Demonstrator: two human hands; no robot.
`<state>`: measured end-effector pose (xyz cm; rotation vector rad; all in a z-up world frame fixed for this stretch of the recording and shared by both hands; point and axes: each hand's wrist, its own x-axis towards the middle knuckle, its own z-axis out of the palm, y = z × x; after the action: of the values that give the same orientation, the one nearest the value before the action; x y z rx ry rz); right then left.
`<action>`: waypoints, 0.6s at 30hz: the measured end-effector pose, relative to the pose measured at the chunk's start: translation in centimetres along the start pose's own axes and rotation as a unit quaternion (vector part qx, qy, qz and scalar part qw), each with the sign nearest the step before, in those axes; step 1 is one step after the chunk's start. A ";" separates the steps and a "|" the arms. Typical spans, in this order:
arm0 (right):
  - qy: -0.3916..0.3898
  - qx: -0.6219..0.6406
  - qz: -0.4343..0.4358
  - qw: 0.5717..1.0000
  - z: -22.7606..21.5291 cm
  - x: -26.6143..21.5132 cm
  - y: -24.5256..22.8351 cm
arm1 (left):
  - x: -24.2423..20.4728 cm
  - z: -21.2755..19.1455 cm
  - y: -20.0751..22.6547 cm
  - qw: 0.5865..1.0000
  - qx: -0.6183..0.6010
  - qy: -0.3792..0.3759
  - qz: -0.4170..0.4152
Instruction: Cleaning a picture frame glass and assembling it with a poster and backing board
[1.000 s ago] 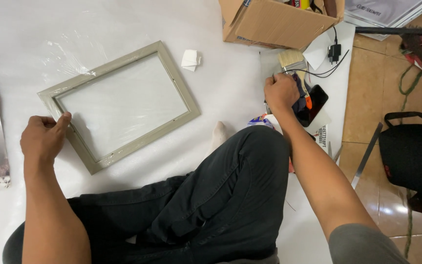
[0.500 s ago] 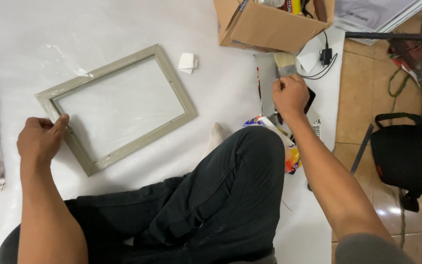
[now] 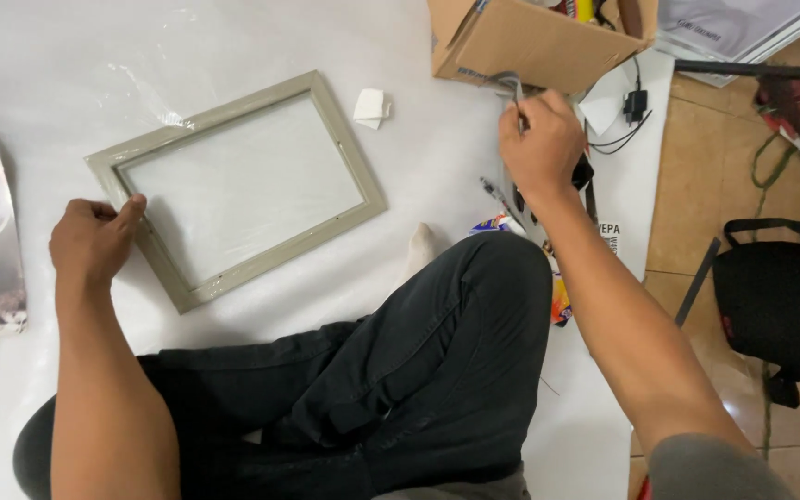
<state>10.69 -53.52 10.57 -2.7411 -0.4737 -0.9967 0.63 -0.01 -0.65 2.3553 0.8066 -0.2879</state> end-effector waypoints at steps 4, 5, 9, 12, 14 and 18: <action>0.049 0.001 -0.048 0.998 -0.9 3.8 -7.0 | -1.2 -0.8 1.0 0.998 -0.009 0.063 -0.002; 0.016 -0.009 -0.075 0.997 -0.4 4.1 -8.4 | -1.4 -1.1 1.3 0.994 -0.009 0.104 0.039; -0.083 0.045 -0.138 0.986 1.3 5.0 -15.7 | -5.2 -2.7 6.6 0.962 -0.258 -0.039 0.079; -0.036 0.093 -0.230 0.968 3.1 3.6 -21.7 | -7.9 -2.0 8.8 0.844 -0.474 -0.231 0.104; -0.054 0.133 -0.253 0.957 2.9 2.0 -25.3 | -8.3 -1.6 9.3 0.835 -0.485 -0.242 0.097; -0.104 0.215 -0.302 0.923 4.4 -1.2 -29.1 | -7.1 -0.6 7.8 0.874 -0.436 -0.206 0.066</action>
<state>2.03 -25.47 8.34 -2.3315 -1.4473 -0.5921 -0.23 -7.86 6.37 1.4106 0.4220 -0.2747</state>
